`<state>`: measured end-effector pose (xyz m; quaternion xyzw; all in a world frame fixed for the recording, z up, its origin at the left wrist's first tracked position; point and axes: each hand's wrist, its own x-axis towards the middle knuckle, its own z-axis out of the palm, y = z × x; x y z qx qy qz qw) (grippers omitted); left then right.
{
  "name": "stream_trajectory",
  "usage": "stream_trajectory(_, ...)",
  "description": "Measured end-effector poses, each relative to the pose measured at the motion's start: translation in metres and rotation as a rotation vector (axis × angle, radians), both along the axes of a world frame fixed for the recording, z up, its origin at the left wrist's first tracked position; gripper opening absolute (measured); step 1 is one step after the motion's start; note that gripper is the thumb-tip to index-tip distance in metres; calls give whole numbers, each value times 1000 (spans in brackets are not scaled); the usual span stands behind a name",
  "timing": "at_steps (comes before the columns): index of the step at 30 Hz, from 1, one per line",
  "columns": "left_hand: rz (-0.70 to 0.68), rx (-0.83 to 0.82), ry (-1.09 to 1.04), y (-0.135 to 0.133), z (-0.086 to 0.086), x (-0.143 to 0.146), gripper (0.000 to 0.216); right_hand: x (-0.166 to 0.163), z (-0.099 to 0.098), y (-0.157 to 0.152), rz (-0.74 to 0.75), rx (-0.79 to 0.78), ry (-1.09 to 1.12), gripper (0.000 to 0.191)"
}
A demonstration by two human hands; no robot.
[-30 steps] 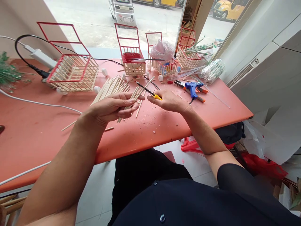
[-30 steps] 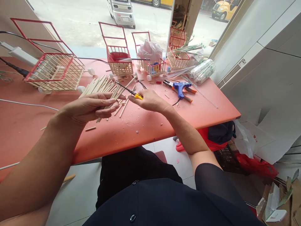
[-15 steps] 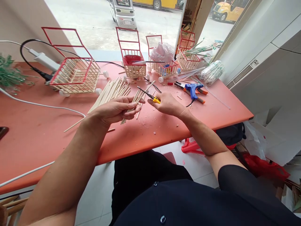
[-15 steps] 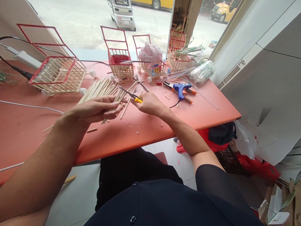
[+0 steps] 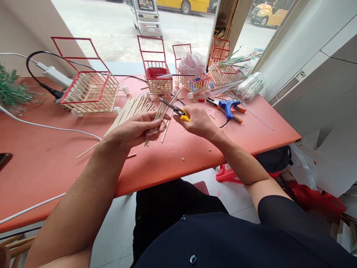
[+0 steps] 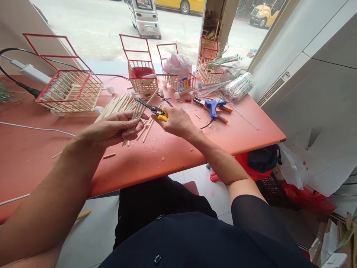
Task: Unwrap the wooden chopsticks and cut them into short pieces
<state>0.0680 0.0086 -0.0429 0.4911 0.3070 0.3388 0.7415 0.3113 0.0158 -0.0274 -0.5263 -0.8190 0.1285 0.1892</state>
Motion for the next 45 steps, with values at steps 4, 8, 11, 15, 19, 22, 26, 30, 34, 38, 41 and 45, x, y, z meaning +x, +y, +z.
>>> stream_trajectory(4, 10, -16, 2, 1, -3, 1, 43, -5, 1, -4, -65, -41, -41, 43)
stream_trajectory(8, 29, -29, 15, 4, -7, 1, 36, -9, -1, -4, -123, -65, -98, 50)
stream_trajectory(11, 24, -41, 25, 4, -8, 2, 33, -8, -3, -2, -95, -106, -113, 53)
stream_trajectory(15, 31, -28, 34, 4, -8, 2, 32, -8, -4, -1, -97, -86, -133, 50)
stream_trajectory(19, 70, -12, 40, 7, -11, 1, 26, -12, -3, -4, -133, -74, -141, 55)
stream_trajectory(22, 85, -29, 38, 7, -12, 0, 25, -13, -1, -4, -131, -124, -144, 56)
stream_trajectory(26, 50, -49, 32, 6, -11, -1, 26, -8, 6, 0, -39, -195, -106, 52)
stream_trajectory(30, 50, -39, 39, 4, -7, -2, 27, -2, 13, 4, 4, -291, -44, 51)
stream_trajectory(34, 99, 8, 76, 1, -4, 1, 28, 3, 17, 4, 44, -440, 83, 50)
stream_trajectory(38, 169, 94, 121, -4, 1, 7, 30, 8, 19, 4, 58, -583, 242, 50)
stream_trajectory(41, 228, 174, 180, -9, 7, 10, 29, 12, 19, 5, 77, -675, 361, 47)
stream_trajectory(45, 335, 267, 226, -14, 15, 14, 26, 15, 20, 5, 87, -712, 456, 45)
